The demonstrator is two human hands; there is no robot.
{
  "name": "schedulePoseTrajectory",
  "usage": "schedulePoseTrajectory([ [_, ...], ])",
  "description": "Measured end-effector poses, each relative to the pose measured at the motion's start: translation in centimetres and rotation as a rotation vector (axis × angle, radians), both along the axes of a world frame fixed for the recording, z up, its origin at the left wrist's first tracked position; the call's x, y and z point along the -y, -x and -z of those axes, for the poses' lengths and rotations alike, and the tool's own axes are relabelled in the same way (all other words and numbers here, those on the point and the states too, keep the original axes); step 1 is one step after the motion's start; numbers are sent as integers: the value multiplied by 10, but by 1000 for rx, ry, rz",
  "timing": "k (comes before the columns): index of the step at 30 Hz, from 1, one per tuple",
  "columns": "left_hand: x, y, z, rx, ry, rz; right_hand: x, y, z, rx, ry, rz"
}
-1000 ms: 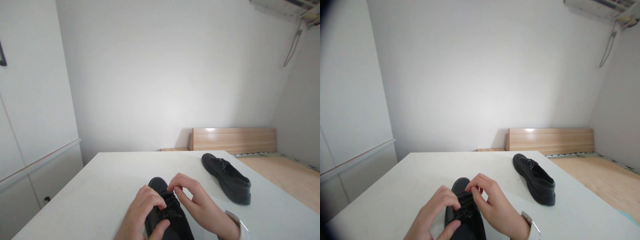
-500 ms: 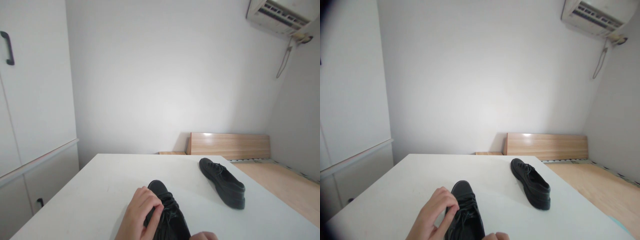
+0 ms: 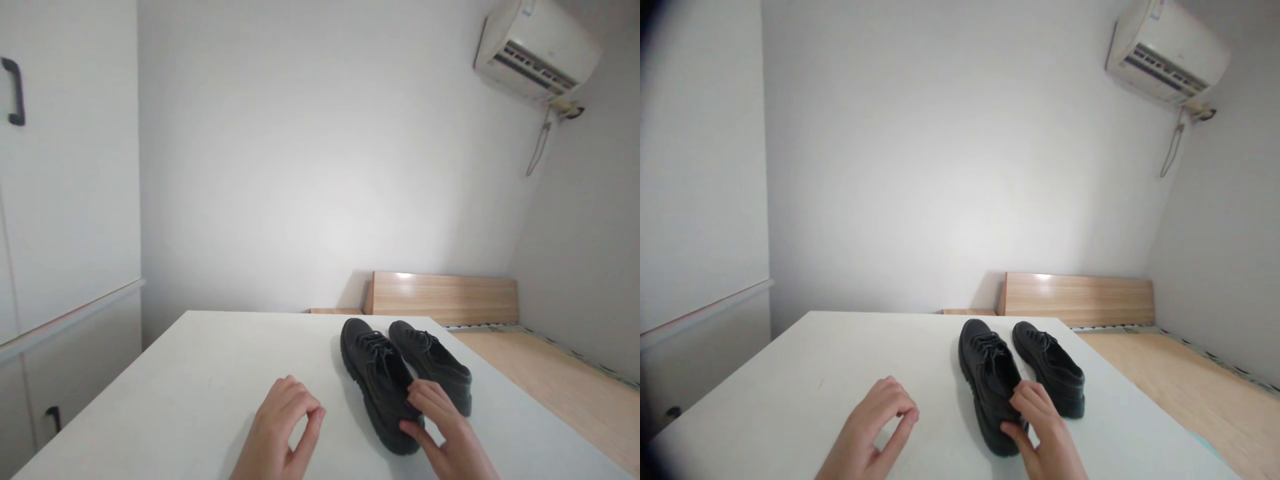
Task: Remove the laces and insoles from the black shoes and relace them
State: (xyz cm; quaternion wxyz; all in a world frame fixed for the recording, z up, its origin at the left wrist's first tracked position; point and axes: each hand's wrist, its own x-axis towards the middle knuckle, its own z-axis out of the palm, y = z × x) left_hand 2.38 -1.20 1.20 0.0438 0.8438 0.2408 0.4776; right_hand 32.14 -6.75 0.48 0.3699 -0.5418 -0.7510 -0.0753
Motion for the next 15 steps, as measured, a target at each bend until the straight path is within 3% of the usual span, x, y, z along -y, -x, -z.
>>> schedulePoseTrajectory([
  [4, 0, 0, 1, -6, 22, 6, -28, -34, 3, -69, -32, 102],
  [8, -2, -3, 9, -28, 43, 42, -48, -59, 17, -119, 8, 172],
  [12, -13, -19, 37, -5, 17, 90, -60, -71, 27, -137, 28, 212],
  [15, -19, -33, 61, -19, -1, 155, -57, -62, 9, -50, -2, 199],
])
